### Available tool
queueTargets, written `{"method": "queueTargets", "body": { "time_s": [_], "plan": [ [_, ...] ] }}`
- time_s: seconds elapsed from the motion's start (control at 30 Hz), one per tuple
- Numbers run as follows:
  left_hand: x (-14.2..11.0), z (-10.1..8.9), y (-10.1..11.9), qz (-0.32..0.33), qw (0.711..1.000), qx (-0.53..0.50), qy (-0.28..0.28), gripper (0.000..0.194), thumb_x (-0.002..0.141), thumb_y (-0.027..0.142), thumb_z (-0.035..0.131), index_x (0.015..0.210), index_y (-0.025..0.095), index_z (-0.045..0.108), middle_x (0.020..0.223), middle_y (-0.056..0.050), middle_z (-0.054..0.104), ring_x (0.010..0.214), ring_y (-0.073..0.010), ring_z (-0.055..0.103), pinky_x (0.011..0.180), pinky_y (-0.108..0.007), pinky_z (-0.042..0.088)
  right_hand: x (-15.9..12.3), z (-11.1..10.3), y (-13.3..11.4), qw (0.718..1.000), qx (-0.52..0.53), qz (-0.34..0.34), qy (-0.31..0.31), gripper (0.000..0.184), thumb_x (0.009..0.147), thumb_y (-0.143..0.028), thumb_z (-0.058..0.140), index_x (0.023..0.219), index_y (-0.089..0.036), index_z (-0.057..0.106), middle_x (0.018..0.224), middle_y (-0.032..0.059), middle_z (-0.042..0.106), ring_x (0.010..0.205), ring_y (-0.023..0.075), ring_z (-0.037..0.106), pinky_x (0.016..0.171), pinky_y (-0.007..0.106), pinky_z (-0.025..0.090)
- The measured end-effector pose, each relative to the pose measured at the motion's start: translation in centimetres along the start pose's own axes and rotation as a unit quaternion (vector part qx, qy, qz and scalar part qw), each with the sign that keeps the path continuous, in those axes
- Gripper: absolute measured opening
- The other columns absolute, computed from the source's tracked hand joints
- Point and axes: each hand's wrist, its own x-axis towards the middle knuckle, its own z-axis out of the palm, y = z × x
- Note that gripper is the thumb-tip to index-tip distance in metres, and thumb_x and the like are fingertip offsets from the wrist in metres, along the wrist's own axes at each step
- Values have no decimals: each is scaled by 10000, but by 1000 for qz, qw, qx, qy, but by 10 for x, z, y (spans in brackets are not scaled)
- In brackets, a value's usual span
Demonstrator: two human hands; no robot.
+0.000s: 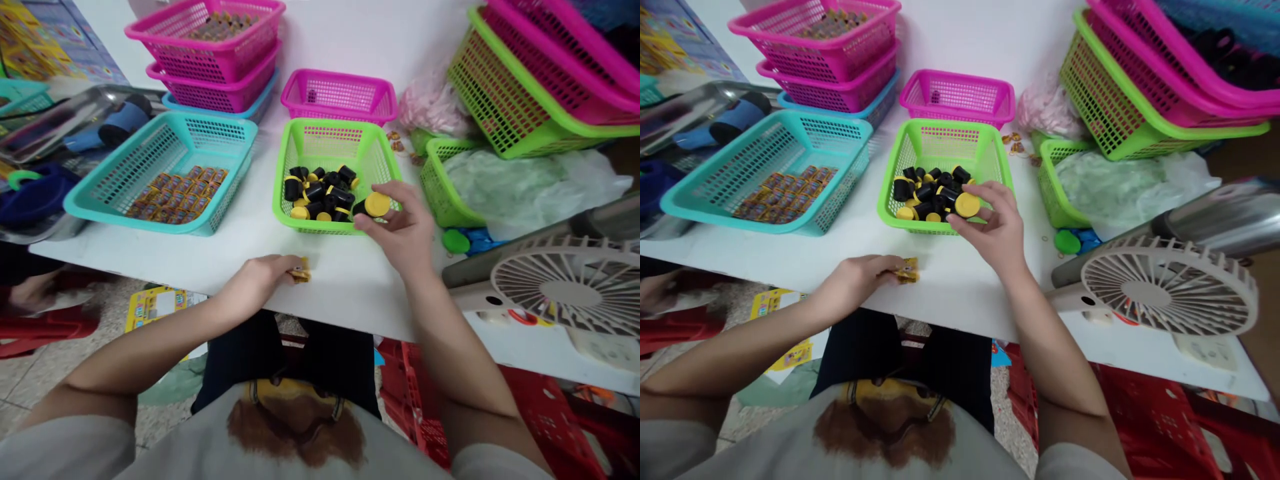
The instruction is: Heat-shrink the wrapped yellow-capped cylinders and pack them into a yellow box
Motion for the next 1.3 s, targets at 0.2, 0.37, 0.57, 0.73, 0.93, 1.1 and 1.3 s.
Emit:
{"method": "queueTargets", "body": {
  "time_s": [0.2,0.37,0.57,0.73,0.93,1.1,1.3],
  "plan": [
    [29,-40,17,65,990,-50,113,130,986,307,718,972,205,798,965,-27,819,824,-155,763,775,-240,603,-8,6,-5,1000,25,-8,-6,476,902,-463,786,1331,-298,664,1212,41,619,900,105,694,743,248,674],
    [80,-36,21,94,973,-160,135,316,925,330,804,1208,231,703,927,11,802,847,-169,801,793,-259,628,-6,2,-2,998,19,-12,54,518,987,-526,667,1464,-348,573,1142,30,706,834,109,711,702,256,650],
    [113,2,-1,195,949,-214,122,305,1027,290,643,1259,248,449,1089,-37,733,1175,-227,776,1008,-401,648,-6,2,-12,991,5,18,129,379,1004,-542,627,862,-224,777,1308,25,725,1226,230,719,1053,430,624],
    [106,18,-16,319,931,-94,151,330,1088,176,487,1353,240,300,1119,-47,683,1298,-271,715,1195,-577,515,-13,6,-23,998,-2,26,63,433,1000,-578,619,793,-229,770,1130,13,785,1177,220,741,1095,444,611],
    [101,22,-18,310,934,-91,154,375,1105,211,466,1428,208,276,1255,-152,717,1358,-302,670,1237,-607,445,-17,7,-28,999,-17,25,40,416,1009,-540,623,787,-226,780,1088,18,793,1044,191,765,1054,432,618],
    [98,16,-12,281,935,-147,160,151,1091,225,493,1206,248,398,1129,-72,779,1210,-235,758,1295,-677,332,-13,7,-28,998,-39,22,38,304,982,-549,662,986,-300,836,873,1,768,892,172,752,924,402,643],
    [91,6,-2,147,945,-258,134,345,965,409,726,1140,269,463,1032,-49,759,1048,-240,780,1156,-590,564,-12,4,-23,996,-81,-47,5,212,993,-442,667,1092,-354,832,968,-8,781,838,156,728,909,422,652]
  ]
}}
